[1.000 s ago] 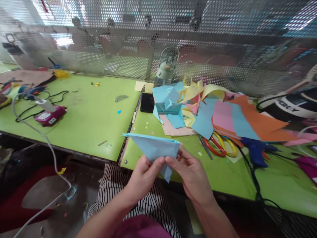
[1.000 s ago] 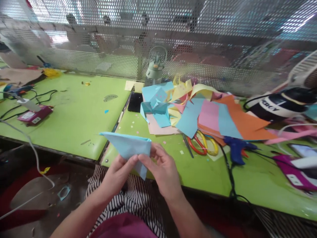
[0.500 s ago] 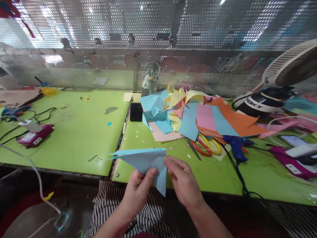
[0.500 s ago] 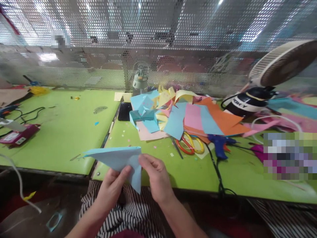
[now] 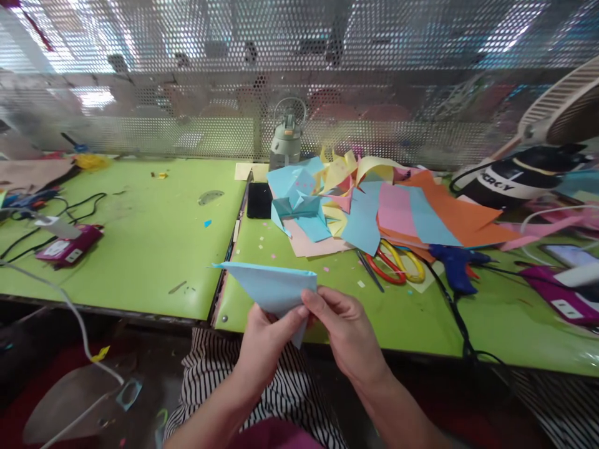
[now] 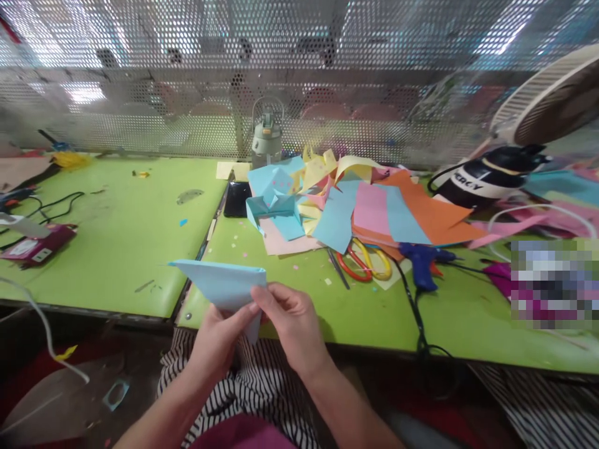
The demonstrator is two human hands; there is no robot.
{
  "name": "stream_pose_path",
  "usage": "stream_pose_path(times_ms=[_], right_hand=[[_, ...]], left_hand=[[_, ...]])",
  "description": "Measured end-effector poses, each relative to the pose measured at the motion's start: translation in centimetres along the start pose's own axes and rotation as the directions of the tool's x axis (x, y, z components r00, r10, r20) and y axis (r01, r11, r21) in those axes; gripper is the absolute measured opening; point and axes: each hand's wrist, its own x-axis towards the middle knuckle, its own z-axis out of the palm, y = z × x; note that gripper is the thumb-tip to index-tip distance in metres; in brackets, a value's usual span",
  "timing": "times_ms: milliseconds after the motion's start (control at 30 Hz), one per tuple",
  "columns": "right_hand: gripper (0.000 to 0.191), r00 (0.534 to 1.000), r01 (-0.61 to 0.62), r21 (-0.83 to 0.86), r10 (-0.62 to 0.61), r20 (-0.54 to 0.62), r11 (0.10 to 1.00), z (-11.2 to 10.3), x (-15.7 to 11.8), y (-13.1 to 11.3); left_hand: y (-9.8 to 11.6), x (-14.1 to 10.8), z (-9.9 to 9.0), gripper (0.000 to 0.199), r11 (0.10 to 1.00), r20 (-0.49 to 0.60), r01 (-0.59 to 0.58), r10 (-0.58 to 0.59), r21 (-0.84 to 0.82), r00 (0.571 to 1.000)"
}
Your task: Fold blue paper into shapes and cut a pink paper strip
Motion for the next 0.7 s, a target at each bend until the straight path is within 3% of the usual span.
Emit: stream_pose_path(times_ms=[167,367,567,700], right_hand=[[0.028,0.987,0.146,-0.108,-0.152,-0.048,0.983,0.4,-0.1,-0.4],[0.032,0.999,0.049,-0.047,-0.050,-0.008,0.998,0.7,-0.5,-0.9],[0.031,0.994,-0.049,0.062,0.055,-0.097,0.997,1.0,-0.5,-1.4],[0.028,0.977,0.083,0.109,-0.059,-0.207,0.991,0.5,0.8,-3.2]], left_hand=[[0.4,-0.1,0.1,0.034,0.999,0.045,0.030,-0.032,0.041,0.998],[0.7,-0.3,0.2,0.037,0.999,0.094,0.050,-0.051,0.010,0.994],[0.3,-0.8,0.9,0.038,0.997,0.082,0.051,-0.056,0.055,0.995],[-1.2,-1.8,0.8,0.041,0.987,0.142,0.137,-0.148,0.081,0.979]])
